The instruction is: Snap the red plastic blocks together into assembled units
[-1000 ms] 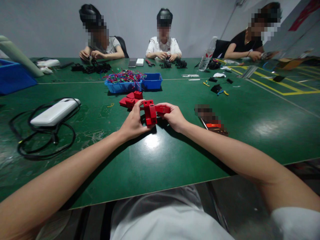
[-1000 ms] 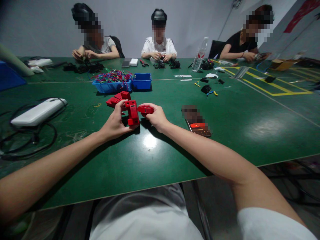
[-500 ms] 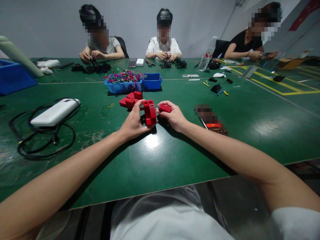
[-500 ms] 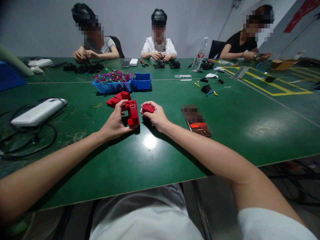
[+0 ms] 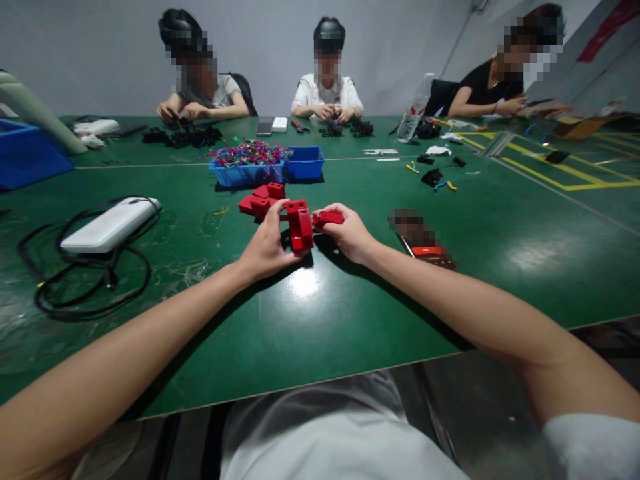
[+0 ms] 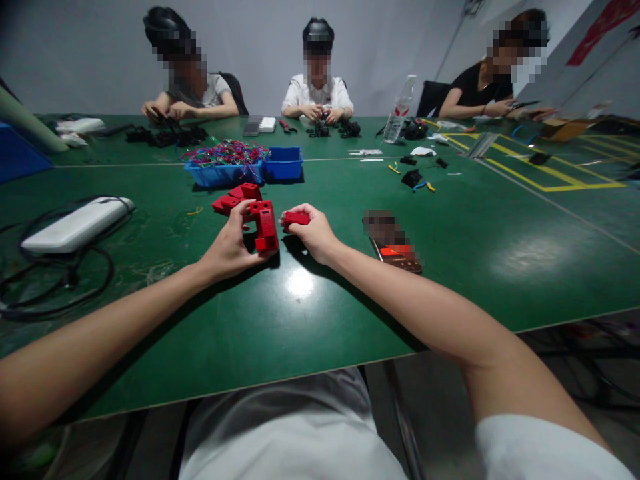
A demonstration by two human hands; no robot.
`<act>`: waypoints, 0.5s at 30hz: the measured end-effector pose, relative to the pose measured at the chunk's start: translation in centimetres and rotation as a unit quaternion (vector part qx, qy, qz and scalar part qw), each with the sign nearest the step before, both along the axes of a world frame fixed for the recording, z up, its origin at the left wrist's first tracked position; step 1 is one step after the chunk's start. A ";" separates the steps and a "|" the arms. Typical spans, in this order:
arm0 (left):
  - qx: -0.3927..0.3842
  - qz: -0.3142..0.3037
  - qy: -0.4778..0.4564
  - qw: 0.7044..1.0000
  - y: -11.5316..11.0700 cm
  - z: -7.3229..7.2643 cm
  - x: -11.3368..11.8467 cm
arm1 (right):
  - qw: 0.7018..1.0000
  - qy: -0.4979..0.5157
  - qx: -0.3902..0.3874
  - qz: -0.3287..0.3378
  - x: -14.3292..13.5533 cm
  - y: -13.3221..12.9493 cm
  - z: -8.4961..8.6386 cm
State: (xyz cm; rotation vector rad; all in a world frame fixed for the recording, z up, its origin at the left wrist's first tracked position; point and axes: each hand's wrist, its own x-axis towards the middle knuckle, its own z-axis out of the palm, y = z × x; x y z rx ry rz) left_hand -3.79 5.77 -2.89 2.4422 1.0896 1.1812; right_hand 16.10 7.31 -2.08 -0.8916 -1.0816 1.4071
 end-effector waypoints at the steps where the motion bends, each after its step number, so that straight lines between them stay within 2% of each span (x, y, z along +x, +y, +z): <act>1: -0.001 0.000 0.000 1.000 0.0 0.0 0.0 | 1.000 0.011 -0.011 0.002 0.0 0.0 0.1; 10: -0.004 0.001 -0.005 1.000 0.0 -0.2 0.0 | 0.993 0.051 -0.108 0.022 0.4 0.0 1.0; 15: 0.002 0.002 -0.001 1.000 0.0 -0.3 -0.1 | 0.988 0.080 -0.122 0.055 0.5 0.0 1.3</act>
